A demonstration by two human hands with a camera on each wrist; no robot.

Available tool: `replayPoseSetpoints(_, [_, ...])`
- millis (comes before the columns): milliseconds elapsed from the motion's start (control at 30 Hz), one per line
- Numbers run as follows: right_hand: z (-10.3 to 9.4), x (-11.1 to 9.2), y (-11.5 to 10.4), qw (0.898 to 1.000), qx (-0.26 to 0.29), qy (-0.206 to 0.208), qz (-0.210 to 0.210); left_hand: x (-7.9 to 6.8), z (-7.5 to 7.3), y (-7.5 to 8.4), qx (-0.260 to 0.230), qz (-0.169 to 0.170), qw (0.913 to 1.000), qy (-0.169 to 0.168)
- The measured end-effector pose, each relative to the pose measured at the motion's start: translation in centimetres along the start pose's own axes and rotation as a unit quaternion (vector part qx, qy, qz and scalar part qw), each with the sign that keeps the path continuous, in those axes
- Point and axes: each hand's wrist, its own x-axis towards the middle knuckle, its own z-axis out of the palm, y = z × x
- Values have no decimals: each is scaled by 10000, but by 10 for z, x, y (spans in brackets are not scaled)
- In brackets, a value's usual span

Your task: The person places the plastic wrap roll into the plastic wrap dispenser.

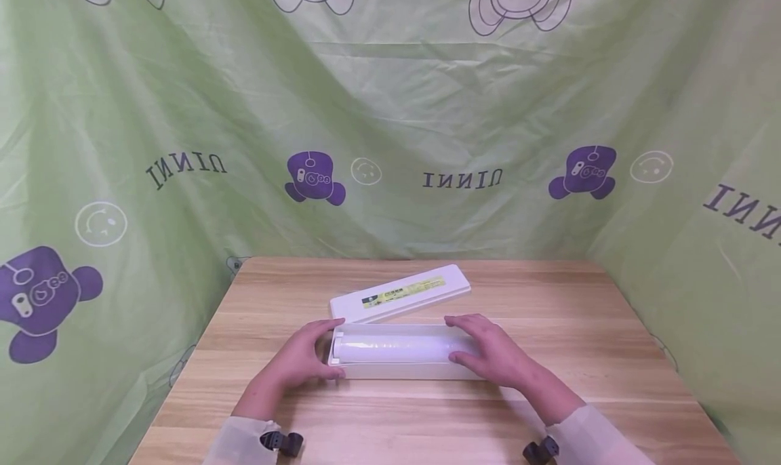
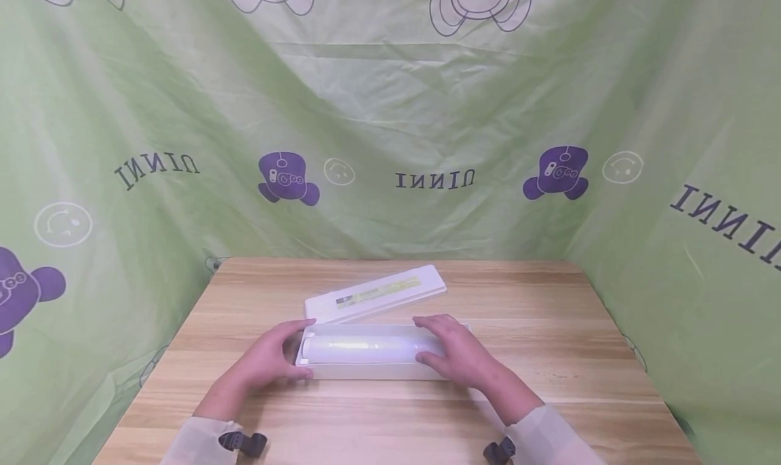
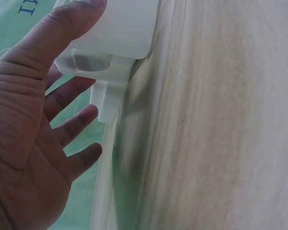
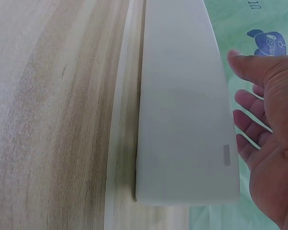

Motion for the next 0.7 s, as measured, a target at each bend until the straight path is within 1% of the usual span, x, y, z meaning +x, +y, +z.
replayPoseSetpoints(267, [-1, -5, 3, 9999, 40, 93, 130, -1, 0, 1, -4, -10, 10000, 12])
replayPoseSetpoints(500, [-2, -9, 6, 9996, 32, 84, 251, -1, 0, 3, -33, -11, 10000, 69])
replayPoseSetpoints(700, [-4, -13, 9, 9994, -14, 71, 344, -1, 0, 4, -40, -28, 10000, 32])
